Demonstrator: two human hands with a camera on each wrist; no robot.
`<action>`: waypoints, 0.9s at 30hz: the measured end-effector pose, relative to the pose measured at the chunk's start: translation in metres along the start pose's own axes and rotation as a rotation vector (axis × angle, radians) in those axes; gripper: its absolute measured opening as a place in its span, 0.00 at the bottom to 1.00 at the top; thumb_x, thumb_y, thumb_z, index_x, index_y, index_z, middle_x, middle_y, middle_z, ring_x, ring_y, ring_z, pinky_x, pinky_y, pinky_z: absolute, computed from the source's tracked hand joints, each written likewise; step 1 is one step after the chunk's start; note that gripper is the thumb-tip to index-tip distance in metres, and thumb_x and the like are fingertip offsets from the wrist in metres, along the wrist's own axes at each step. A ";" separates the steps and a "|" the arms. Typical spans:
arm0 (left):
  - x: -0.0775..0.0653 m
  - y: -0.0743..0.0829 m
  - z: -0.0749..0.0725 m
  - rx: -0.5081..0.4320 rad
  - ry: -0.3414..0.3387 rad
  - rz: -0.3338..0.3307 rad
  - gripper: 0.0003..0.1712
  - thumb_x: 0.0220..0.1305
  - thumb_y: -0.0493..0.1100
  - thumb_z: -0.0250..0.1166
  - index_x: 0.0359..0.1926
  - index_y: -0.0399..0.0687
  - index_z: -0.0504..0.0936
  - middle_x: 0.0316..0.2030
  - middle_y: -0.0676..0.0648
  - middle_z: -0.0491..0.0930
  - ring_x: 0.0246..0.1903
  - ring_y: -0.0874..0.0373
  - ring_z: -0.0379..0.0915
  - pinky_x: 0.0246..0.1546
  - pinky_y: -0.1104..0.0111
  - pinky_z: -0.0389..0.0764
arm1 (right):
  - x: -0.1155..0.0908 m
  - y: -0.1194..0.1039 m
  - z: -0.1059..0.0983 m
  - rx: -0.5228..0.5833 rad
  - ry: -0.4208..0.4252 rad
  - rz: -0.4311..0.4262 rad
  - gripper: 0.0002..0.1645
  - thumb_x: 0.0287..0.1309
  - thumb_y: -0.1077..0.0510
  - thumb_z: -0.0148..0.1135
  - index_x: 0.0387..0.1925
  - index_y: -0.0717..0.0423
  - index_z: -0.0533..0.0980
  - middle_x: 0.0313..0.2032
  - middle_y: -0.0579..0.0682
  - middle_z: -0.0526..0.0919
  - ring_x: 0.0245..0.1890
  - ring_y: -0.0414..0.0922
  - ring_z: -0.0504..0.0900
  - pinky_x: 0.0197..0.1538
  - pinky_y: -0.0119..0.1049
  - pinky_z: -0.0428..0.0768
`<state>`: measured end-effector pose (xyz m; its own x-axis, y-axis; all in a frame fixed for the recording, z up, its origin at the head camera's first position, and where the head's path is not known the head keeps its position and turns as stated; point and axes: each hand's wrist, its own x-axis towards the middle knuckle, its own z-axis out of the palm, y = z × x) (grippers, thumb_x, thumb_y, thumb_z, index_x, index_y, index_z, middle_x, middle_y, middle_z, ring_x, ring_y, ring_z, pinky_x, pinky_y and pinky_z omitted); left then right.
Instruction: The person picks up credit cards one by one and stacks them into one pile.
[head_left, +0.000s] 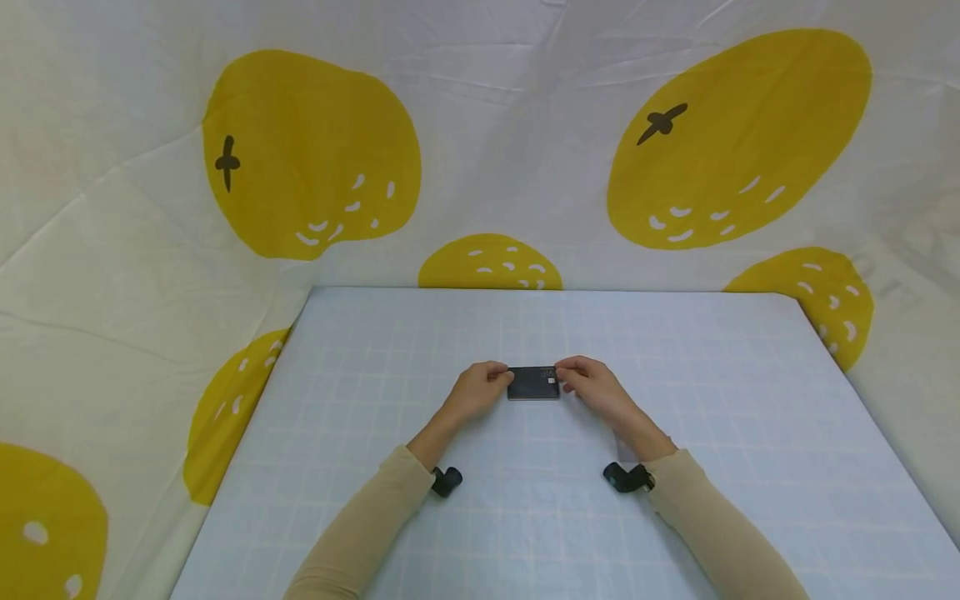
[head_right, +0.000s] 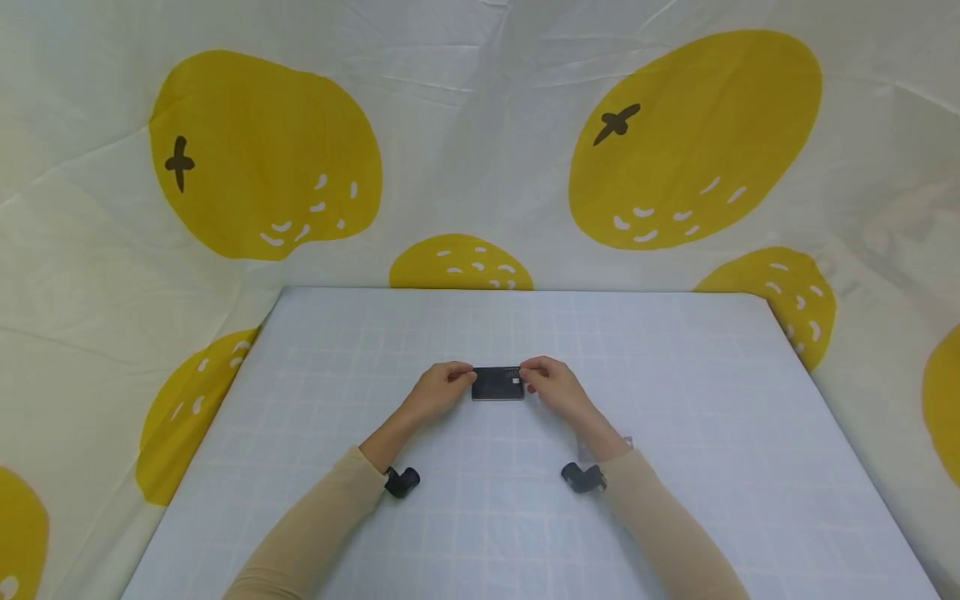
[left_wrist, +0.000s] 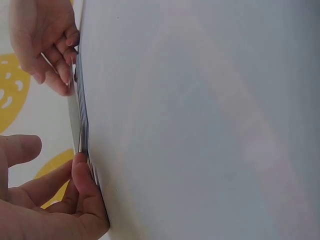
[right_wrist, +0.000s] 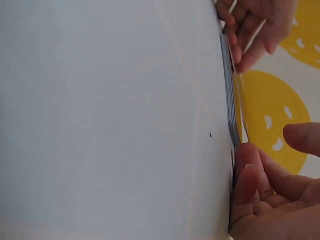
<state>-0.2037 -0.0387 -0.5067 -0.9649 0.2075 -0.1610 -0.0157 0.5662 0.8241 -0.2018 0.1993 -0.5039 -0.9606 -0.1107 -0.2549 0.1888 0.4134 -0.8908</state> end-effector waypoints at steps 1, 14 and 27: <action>0.000 0.000 0.000 -0.001 -0.001 -0.001 0.23 0.73 0.50 0.59 0.59 0.41 0.81 0.52 0.44 0.83 0.54 0.49 0.77 0.55 0.55 0.76 | 0.000 0.000 0.000 -0.003 -0.002 0.000 0.19 0.72 0.53 0.56 0.56 0.61 0.78 0.49 0.56 0.83 0.43 0.49 0.79 0.43 0.39 0.75; 0.000 0.000 0.003 -0.002 -0.001 -0.025 0.24 0.73 0.52 0.59 0.60 0.41 0.80 0.53 0.44 0.82 0.55 0.50 0.77 0.56 0.55 0.75 | 0.002 0.001 -0.001 -0.048 -0.008 0.008 0.20 0.72 0.51 0.57 0.56 0.60 0.78 0.47 0.54 0.82 0.43 0.49 0.79 0.41 0.39 0.75; -0.001 0.000 0.004 0.020 0.000 -0.014 0.24 0.72 0.52 0.60 0.60 0.42 0.81 0.47 0.49 0.84 0.48 0.54 0.79 0.50 0.57 0.78 | 0.002 0.001 0.000 -0.083 -0.011 0.009 0.21 0.72 0.50 0.56 0.57 0.59 0.77 0.48 0.55 0.82 0.44 0.49 0.80 0.43 0.40 0.76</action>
<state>-0.2016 -0.0358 -0.5091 -0.9645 0.2000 -0.1724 -0.0236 0.5848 0.8108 -0.2033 0.1997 -0.5046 -0.9564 -0.1165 -0.2679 0.1798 0.4882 -0.8540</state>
